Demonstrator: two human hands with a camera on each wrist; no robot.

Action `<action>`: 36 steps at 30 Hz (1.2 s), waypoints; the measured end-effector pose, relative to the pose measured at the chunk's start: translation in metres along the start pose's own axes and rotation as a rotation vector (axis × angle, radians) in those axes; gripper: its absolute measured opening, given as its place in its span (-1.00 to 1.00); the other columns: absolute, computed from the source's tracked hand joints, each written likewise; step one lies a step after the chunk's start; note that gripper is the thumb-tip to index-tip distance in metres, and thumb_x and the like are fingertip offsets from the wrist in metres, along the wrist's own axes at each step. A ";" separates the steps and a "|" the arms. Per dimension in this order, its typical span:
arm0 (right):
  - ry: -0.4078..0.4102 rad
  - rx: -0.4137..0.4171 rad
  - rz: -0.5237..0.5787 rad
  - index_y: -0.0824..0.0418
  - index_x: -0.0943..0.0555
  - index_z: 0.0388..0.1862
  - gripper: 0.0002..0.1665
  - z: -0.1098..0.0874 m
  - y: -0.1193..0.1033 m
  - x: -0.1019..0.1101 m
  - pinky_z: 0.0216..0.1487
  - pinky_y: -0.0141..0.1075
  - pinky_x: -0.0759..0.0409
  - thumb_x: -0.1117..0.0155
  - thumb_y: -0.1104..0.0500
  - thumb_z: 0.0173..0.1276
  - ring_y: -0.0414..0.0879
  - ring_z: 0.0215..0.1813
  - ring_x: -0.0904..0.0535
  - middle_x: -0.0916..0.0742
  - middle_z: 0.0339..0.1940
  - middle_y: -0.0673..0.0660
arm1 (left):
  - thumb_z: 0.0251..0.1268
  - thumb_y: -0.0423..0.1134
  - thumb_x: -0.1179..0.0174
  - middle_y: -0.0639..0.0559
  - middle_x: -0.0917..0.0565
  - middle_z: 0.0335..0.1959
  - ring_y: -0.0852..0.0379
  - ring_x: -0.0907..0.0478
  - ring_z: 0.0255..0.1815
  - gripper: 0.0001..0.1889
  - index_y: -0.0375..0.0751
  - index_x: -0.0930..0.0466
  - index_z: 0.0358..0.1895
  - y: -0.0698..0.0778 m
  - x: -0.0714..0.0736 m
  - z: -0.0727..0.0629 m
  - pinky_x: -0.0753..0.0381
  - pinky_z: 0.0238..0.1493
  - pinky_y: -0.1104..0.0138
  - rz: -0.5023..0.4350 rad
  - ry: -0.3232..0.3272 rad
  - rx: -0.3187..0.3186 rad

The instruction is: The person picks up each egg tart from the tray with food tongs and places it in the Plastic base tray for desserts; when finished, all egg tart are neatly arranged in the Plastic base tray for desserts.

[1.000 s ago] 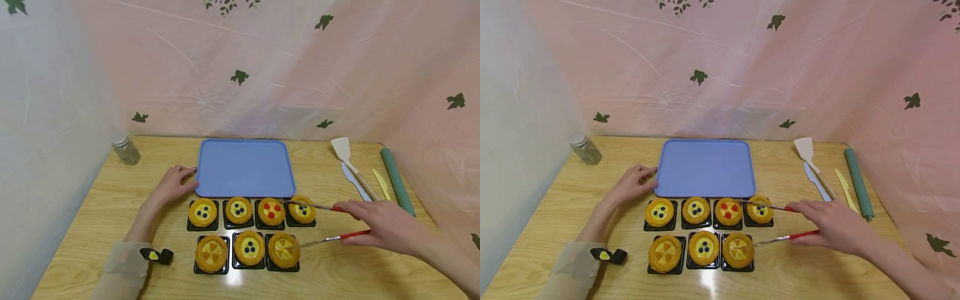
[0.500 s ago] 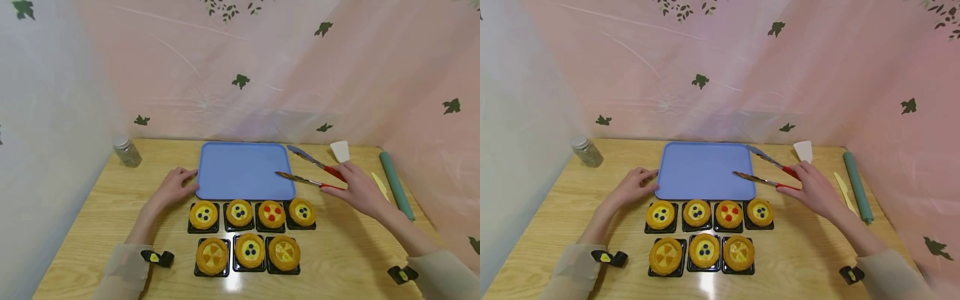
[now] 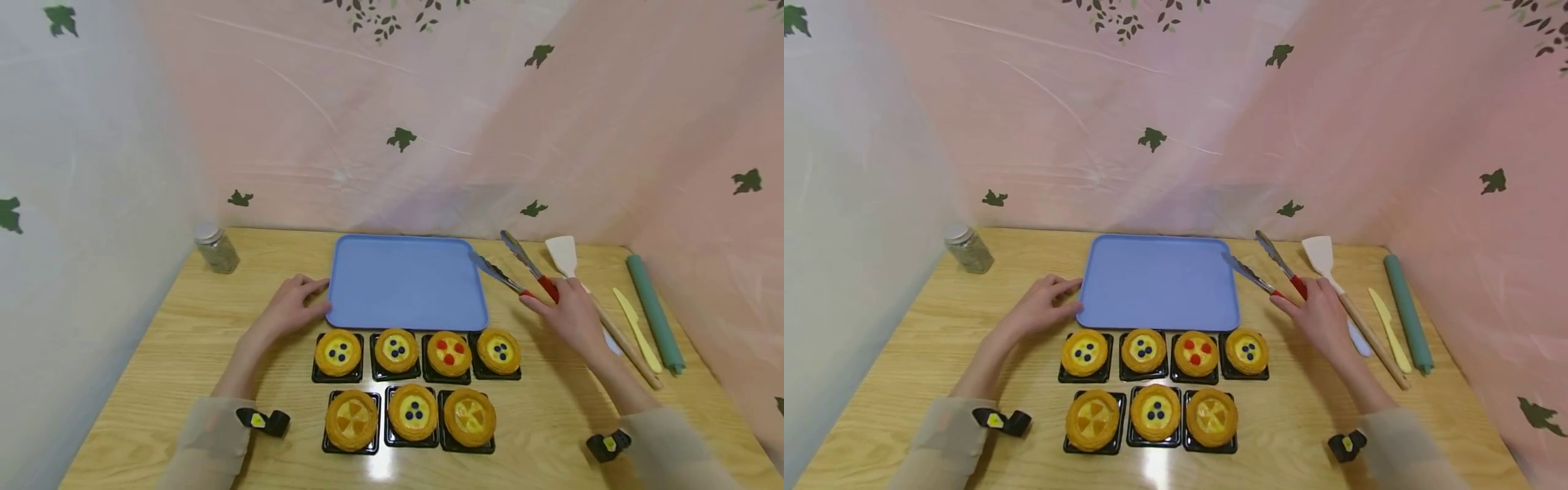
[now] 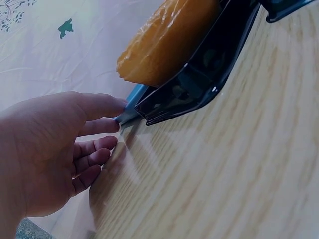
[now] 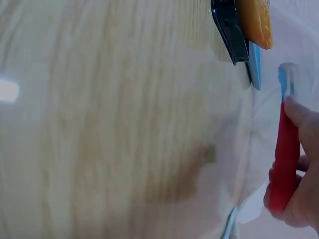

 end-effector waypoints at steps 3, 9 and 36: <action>0.010 -0.064 0.026 0.51 -0.55 0.17 -0.07 0.000 0.007 -0.004 -0.20 -0.07 -0.38 -0.35 -0.34 0.34 0.23 -0.13 -0.48 -0.58 -0.06 0.41 | 0.42 -0.06 -0.26 -0.24 -0.57 0.08 -0.14 -0.43 0.06 -0.40 -0.23 -0.47 0.45 0.000 0.001 0.001 -0.40 0.11 0.03 0.006 0.008 -0.002; -0.006 -0.123 0.049 0.54 -0.55 0.16 -0.05 -0.001 0.014 -0.010 -0.06 0.12 -0.43 -0.31 -0.36 0.36 0.31 0.00 -0.48 -0.59 0.00 0.47 | 0.42 -0.05 -0.25 -0.26 -0.56 0.08 -0.15 -0.43 0.06 -0.39 -0.23 -0.46 0.46 -0.002 -0.001 0.000 -0.42 0.11 0.02 -0.003 0.005 0.016; -0.158 -0.173 -0.130 0.45 -0.46 0.03 0.01 -0.007 0.011 -0.034 -0.32 -0.06 -0.38 -0.20 -0.52 0.30 0.24 -0.25 -0.51 -0.57 -0.14 0.44 | 0.43 -0.06 -0.25 -0.24 -0.58 0.07 -0.14 -0.44 0.05 -0.41 -0.23 -0.48 0.45 -0.001 -0.003 0.007 -0.42 0.12 0.01 -0.003 0.013 -0.012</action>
Point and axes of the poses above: each hand's wrist, its own z-axis towards the middle knuckle, its own x-axis out of the back of the hand, y = z × x, the point moved 10 cm from there along z, towards the middle knuckle
